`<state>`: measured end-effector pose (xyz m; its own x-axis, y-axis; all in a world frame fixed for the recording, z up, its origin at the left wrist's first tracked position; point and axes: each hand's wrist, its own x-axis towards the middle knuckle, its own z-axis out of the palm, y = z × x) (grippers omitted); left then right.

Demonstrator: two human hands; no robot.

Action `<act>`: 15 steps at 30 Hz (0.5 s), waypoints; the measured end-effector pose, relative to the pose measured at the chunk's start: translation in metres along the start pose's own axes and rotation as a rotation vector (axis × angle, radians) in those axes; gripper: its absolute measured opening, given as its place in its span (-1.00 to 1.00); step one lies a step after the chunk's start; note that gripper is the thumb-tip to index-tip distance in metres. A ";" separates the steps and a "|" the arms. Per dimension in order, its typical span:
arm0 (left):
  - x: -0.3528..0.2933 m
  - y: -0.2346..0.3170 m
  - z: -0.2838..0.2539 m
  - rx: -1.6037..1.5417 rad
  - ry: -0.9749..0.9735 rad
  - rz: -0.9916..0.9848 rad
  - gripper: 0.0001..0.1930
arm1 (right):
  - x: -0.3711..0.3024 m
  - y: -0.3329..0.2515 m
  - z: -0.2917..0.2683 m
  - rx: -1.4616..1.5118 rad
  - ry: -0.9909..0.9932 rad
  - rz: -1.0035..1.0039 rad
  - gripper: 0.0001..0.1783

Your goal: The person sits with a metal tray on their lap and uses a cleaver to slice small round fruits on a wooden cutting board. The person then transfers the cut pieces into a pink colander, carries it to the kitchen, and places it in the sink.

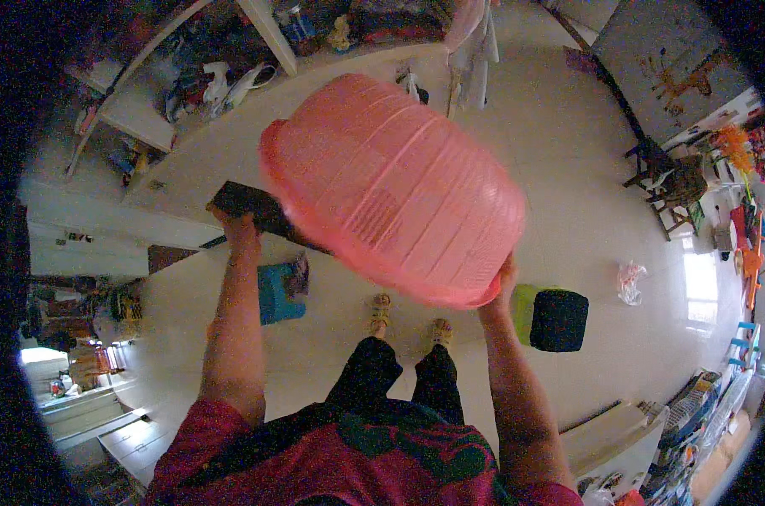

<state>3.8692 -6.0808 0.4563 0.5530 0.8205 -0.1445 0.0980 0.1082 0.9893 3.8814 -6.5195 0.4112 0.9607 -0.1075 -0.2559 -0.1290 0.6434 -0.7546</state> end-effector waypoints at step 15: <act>0.110 0.062 0.047 0.241 -0.109 0.523 0.16 | 0.041 0.049 0.063 -0.059 -0.069 0.000 -0.54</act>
<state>3.9748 -6.0105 0.5005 0.6591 0.6667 0.3480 -0.0324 -0.4371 0.8988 3.9299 -6.4443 0.4022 0.9751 -0.0542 -0.2149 -0.1408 0.5975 -0.7894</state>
